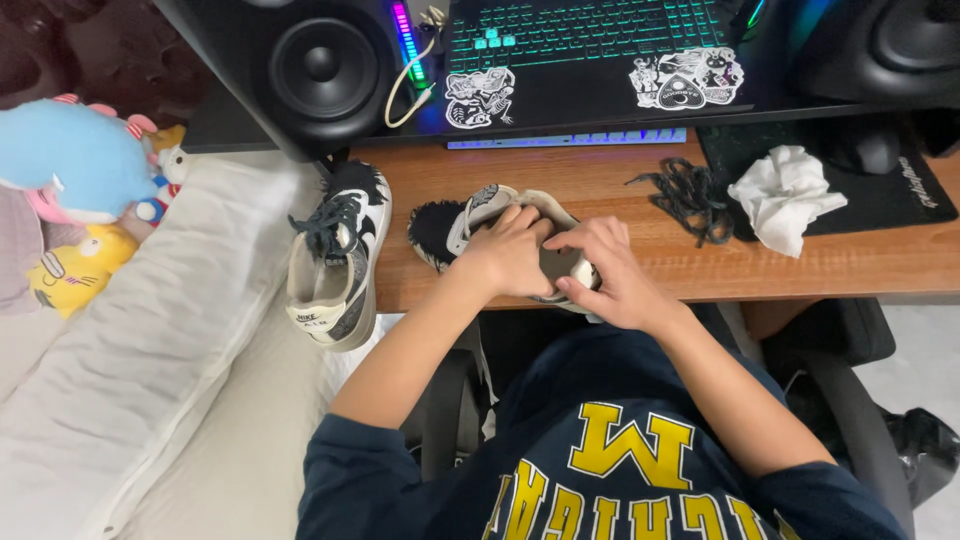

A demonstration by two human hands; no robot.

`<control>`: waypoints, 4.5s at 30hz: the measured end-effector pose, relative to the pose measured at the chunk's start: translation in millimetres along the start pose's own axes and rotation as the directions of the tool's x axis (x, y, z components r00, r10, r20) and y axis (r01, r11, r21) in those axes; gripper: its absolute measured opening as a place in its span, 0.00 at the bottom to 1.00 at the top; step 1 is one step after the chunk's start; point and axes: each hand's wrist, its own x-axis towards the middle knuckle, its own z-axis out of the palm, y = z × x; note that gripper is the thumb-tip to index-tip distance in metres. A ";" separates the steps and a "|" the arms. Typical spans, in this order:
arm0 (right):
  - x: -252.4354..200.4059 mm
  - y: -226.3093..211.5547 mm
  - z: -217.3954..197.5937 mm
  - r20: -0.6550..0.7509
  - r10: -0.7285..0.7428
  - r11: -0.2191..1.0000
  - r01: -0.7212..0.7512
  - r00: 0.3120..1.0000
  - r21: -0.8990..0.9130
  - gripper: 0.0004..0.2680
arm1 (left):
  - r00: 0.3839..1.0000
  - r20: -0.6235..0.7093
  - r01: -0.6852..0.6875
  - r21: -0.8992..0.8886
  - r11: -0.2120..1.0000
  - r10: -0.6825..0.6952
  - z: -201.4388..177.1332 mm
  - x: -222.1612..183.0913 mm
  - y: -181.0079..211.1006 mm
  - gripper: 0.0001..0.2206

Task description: Cleaning sneakers by removing laces, wiping the exterior, and cleaning the insoles with a cloth

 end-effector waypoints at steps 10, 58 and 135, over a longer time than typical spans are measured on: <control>1.1 0.4 1.9 -0.018 -0.020 1.000 0.021 1.000 0.023 0.16 | 1.000 -0.024 -0.018 -0.037 0.999 0.017 -7.4 -4.0 3.1 0.33; -8.4 -53.8 49.8 -0.406 0.110 0.987 -0.049 0.907 0.156 0.42 | 0.507 -0.755 -0.860 -0.408 0.307 0.417 13.7 33.6 -74.3 0.09; -63.9 82.9 -145.8 -0.900 0.336 0.900 -0.376 0.277 0.220 0.03 | 0.751 -0.604 -0.265 -0.646 -0.716 0.267 82.9 -16.0 78.5 0.42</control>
